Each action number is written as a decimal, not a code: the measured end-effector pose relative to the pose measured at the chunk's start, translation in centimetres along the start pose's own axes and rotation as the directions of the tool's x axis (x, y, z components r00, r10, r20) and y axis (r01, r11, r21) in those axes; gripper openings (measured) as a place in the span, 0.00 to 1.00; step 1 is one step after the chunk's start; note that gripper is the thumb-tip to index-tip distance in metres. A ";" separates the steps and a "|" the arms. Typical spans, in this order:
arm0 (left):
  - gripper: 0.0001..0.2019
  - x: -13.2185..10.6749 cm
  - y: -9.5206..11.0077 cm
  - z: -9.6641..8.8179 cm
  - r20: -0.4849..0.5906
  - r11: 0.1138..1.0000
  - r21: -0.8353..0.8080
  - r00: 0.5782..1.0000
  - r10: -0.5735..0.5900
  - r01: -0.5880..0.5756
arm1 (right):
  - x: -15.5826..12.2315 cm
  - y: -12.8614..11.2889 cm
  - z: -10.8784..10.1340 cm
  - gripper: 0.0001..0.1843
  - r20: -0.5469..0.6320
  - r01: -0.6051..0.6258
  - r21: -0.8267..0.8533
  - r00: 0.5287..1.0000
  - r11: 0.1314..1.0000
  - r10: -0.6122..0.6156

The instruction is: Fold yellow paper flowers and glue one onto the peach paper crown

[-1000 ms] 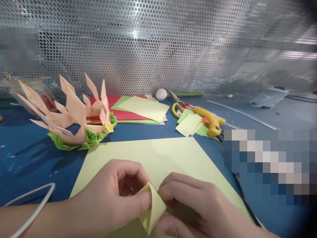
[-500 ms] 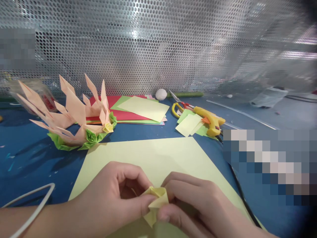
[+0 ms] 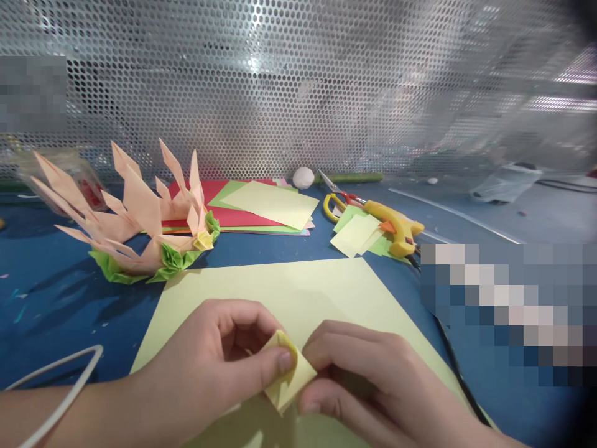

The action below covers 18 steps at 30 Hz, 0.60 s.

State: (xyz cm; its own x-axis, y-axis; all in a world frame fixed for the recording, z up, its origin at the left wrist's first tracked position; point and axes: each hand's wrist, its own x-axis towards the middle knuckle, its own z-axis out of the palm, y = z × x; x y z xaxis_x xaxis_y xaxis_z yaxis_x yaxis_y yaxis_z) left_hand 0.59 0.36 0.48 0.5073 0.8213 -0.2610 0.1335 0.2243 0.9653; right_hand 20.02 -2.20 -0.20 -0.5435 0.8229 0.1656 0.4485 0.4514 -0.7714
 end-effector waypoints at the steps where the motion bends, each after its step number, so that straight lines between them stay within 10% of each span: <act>1: 0.07 0.0 0.0 0.0 -0.008 1.000 0.002 1.000 0.008 -0.008 | 0.0 0.0 0.0 0.14 -0.005 0.012 0.002 1.000 1.000 -0.012; 18: 0.12 -0.3 -0.3 -0.3 0.021 0.938 0.272 0.976 0.218 -0.215 | -0.4 0.0 0.3 0.16 -0.002 -0.051 -0.037 0.999 0.998 0.051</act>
State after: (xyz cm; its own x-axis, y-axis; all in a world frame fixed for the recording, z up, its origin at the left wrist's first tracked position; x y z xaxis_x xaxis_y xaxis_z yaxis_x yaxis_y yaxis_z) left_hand 0.11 0.17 0.25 0.5421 0.8391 -0.0444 0.2473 -0.1088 0.9628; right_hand 20.05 -2.64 -0.44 -0.5185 0.8455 0.1275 0.5016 0.4215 -0.7555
